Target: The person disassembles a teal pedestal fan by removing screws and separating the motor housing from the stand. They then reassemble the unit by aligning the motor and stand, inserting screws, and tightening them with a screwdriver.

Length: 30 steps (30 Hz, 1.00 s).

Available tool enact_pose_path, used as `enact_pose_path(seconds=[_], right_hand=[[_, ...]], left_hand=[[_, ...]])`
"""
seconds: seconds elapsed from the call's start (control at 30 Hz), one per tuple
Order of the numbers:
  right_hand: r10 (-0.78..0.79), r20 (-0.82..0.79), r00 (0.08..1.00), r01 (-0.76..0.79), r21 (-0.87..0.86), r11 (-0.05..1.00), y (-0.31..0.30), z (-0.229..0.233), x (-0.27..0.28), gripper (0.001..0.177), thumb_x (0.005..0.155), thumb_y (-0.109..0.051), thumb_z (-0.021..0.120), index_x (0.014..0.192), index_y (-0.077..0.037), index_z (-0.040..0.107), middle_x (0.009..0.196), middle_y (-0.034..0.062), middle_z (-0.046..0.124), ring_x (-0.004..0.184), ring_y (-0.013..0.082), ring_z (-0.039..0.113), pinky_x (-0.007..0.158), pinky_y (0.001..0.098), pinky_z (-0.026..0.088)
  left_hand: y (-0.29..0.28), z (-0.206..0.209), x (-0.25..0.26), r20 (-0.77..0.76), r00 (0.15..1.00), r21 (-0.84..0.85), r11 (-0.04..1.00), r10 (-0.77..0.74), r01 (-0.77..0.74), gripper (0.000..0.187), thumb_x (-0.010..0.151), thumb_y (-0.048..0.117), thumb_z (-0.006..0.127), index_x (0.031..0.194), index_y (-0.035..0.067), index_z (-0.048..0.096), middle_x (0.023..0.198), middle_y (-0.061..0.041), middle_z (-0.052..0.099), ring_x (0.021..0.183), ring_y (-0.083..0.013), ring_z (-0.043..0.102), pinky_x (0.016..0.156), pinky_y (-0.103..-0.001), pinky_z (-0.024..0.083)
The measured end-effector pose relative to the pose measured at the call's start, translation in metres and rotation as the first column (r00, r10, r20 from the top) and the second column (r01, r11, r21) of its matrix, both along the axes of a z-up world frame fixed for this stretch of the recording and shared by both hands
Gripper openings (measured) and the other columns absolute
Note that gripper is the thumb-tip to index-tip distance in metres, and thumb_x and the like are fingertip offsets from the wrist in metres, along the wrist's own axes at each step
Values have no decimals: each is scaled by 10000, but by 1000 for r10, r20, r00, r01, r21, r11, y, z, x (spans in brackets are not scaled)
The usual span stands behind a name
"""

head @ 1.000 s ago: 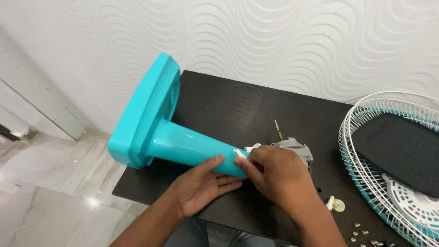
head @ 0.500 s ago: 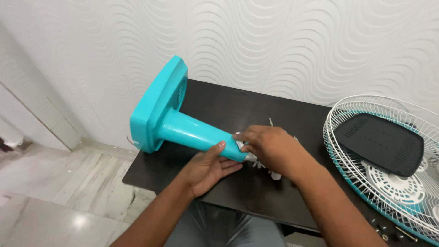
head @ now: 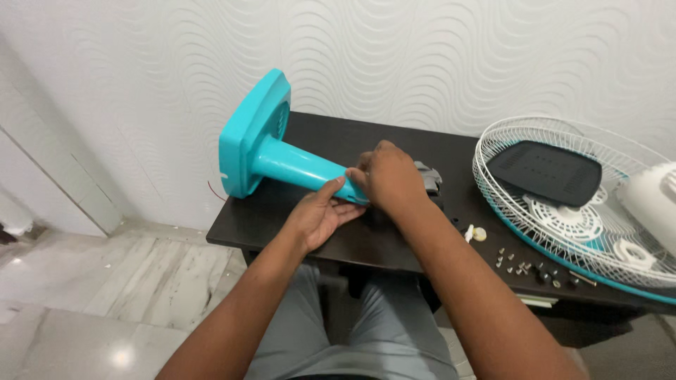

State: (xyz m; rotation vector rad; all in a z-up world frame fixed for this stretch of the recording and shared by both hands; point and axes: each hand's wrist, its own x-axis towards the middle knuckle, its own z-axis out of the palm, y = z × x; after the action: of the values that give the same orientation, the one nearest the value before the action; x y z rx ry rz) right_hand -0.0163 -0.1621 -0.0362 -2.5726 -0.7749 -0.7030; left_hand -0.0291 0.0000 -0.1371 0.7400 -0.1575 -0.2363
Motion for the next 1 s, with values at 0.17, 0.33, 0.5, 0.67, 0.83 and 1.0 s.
enact_pose_path(seconds=[0.17,0.33,0.5,0.67,0.83,1.0], right_hand=[[-95,-46,994,95,16,995,5,4,-2,286,817,-324,798,898,-52,760,828,200,722,807,378,702,754,485,554],[-108,-216,970,149,185,971,8,7,0,239,816,-231,757,977,-54,742,828,184,738,783,348,723,737,454,557],[176,-531,829,-106,159,982,-14,23,10,286,902,-233,716,1163,-122,748,876,140,777,760,246,742,707,393,588],[251,-618,745,-307,16,952,-30,37,19,518,819,-150,760,1328,-188,672,1033,105,795,908,203,736,821,359,575],[200,-443,874,-342,-270,900,-25,41,20,522,799,-196,789,1313,-192,700,1156,86,732,1009,273,700,862,405,543],[232,-261,937,-332,-458,825,-25,45,12,473,796,-316,751,1242,-167,709,1042,93,690,982,327,676,827,454,526]], left_hand=[[-1,-2,3,-14,1000,-3,1000,13,-13,648,914,246,711,1387,-84,417,1369,-261,529,1315,-408,548,1145,-554,466],[1,0,4,-35,999,-8,1000,-31,30,693,895,261,730,1395,-93,406,1370,-264,520,1324,-427,529,1138,-564,457],[3,4,1,-33,998,15,998,-59,60,700,882,272,735,1398,-79,417,1351,-289,531,1302,-457,547,1133,-578,453],[2,11,3,-81,993,1,996,-92,92,776,867,363,735,1422,-66,402,1405,-319,510,1322,-476,541,1137,-589,439],[4,20,13,-274,961,-21,999,-47,43,1037,817,684,611,1418,-119,348,1394,-375,498,1254,-573,550,1031,-631,483],[-3,11,18,-166,986,60,998,8,2,974,840,590,675,1441,-104,348,1404,-372,511,1225,-560,605,997,-616,549]])
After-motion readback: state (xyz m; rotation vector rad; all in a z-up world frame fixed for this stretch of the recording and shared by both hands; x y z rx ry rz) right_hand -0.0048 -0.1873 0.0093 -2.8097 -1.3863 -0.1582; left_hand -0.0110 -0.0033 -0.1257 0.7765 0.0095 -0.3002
